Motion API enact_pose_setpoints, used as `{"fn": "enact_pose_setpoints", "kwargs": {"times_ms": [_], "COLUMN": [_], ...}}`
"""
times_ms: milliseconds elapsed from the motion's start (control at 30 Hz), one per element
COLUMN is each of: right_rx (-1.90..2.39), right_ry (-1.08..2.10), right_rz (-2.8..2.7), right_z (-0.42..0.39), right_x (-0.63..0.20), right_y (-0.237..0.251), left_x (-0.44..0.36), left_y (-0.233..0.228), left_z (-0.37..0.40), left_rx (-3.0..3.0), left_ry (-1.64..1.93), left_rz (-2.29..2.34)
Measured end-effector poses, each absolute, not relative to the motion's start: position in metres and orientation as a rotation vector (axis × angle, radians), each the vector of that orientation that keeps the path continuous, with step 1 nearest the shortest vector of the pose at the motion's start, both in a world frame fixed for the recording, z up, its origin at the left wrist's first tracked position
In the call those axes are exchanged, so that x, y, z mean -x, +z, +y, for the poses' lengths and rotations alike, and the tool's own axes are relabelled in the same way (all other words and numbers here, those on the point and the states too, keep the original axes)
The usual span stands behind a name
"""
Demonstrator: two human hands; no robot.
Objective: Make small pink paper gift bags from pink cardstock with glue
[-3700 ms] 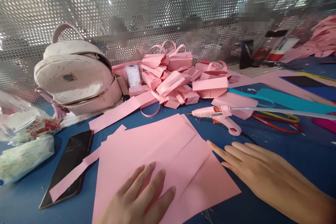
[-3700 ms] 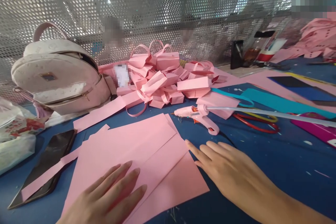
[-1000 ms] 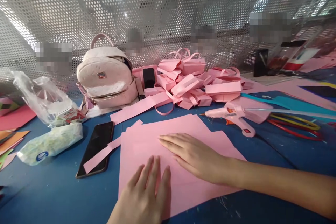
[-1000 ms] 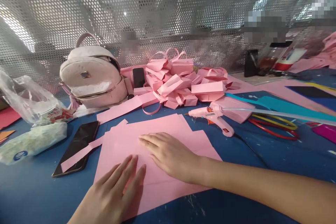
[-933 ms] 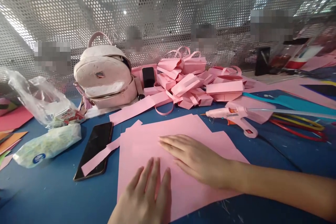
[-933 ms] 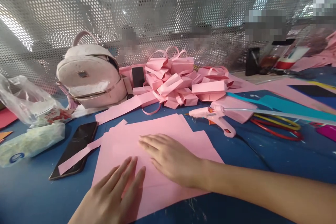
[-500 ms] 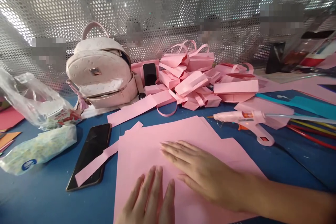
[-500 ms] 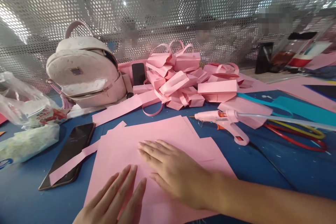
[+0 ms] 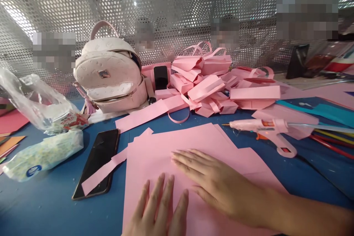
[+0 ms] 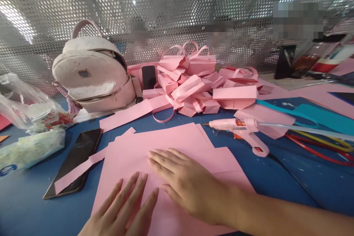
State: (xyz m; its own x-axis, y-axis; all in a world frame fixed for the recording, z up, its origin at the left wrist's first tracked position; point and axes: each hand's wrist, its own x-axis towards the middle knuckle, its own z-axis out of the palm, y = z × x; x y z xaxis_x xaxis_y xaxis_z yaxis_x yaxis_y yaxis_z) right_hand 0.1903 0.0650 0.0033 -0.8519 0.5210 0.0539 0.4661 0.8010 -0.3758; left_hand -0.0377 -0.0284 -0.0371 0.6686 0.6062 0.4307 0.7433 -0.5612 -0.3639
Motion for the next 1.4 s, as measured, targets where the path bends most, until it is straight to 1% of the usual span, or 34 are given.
{"fn": "enact_pose_setpoints", "kwargs": {"times_ms": [167,267,367,700,833,967,1133,1400], "right_rx": [0.811,0.831,0.792,0.509,0.499,0.560,0.806,1.219], "right_ry": [0.624,0.640,0.640,0.426,0.319,0.288,0.299,0.073], "right_rz": [-2.818,-2.835,-2.863,-3.017,-3.027,-2.964,-2.894,-2.803], "right_z": [0.067,0.070,0.076,0.089,0.086,0.076,0.064,0.051], "right_x": [-0.186,-0.179,-0.167,-0.106,-0.098,-0.112,-0.153,-0.231], "right_y": [0.004,0.012,0.021,0.027,0.024,0.017,0.018,0.015], "left_x": [0.041,0.045,0.047,0.050,0.050,0.046,0.040,0.042], "left_y": [-0.032,-0.031,-0.034,-0.023,-0.019,-0.026,-0.040,-0.026], "left_z": [-0.026,-0.024,-0.023,-0.026,-0.025,-0.027,-0.030,-0.032], "left_rx": [2.381,2.407,2.417,2.606,2.643,2.649,2.493,2.509], "left_ry": [-0.338,-0.320,-0.335,-0.190,-0.188,-0.198,-0.388,-0.271], "left_rz": [-1.007,-0.880,-0.910,-0.954,-0.995,-1.044,-1.107,-1.092]}}
